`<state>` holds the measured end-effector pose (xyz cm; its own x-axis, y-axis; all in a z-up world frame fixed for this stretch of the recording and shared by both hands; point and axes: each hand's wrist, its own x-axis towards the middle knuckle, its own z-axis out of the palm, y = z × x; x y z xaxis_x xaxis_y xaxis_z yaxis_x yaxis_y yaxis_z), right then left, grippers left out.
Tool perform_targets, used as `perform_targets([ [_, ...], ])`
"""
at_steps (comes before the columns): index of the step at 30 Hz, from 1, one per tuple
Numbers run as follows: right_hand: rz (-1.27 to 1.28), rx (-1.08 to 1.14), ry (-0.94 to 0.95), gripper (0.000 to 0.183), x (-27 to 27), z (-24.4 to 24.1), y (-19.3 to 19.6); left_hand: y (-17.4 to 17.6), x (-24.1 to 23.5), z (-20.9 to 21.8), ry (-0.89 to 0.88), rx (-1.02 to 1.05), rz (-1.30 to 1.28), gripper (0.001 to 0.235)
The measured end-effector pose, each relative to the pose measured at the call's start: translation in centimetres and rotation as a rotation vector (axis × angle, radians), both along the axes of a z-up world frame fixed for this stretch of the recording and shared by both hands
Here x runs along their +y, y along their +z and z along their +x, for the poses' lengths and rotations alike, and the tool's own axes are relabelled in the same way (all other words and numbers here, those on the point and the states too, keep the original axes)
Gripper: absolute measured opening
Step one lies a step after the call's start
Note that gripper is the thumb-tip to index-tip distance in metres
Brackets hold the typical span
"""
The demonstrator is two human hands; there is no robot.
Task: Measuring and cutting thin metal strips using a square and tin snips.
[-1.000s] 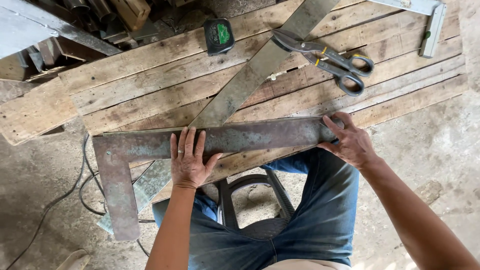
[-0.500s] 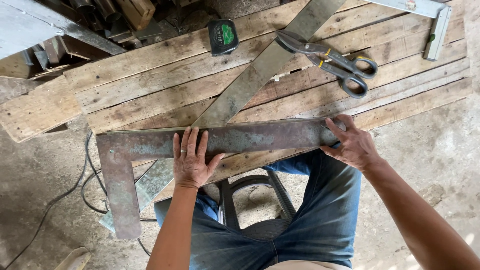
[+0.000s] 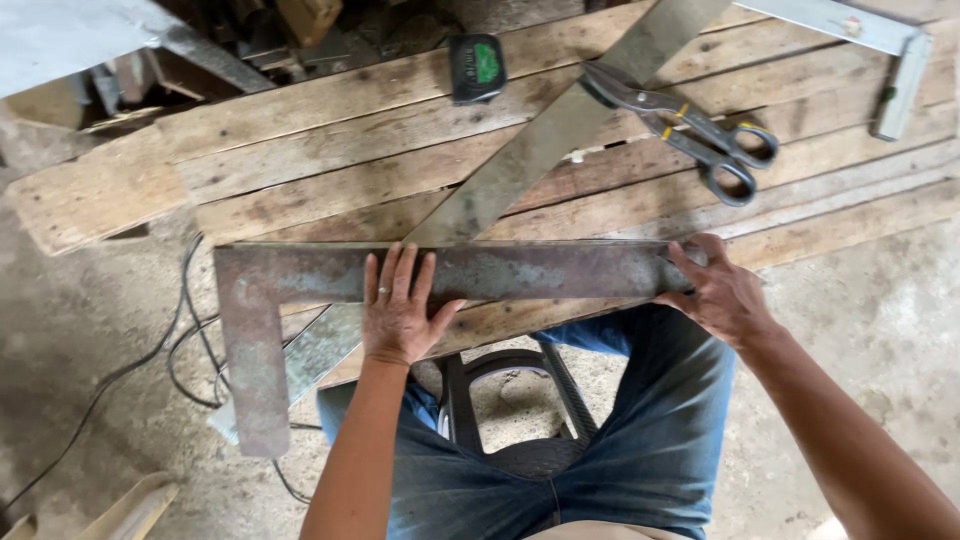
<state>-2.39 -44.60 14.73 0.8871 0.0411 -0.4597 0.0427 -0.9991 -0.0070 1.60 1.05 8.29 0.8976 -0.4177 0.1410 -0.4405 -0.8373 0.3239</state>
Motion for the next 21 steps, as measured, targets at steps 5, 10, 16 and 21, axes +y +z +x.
perform_targets([
  [5,0.087,-0.095,0.015,0.085,-0.7,-0.7,-1.1,-1.0,0.4,-0.1,0.005,-0.011,-0.018,0.078],
  [10,0.053,-0.097,0.015,0.087,-0.8,-1.1,-1.5,-1.5,0.4,-0.4,0.022,-0.031,-0.020,0.081],
  [16,-0.041,-0.104,0.051,0.085,-1.0,-1.2,-2.1,-1.0,0.5,-0.7,0.037,0.024,0.034,0.079],
  [21,-0.034,-0.131,0.073,0.087,-1.5,-1.4,-2.6,-0.9,0.5,-0.6,0.016,-0.009,0.003,0.078],
])
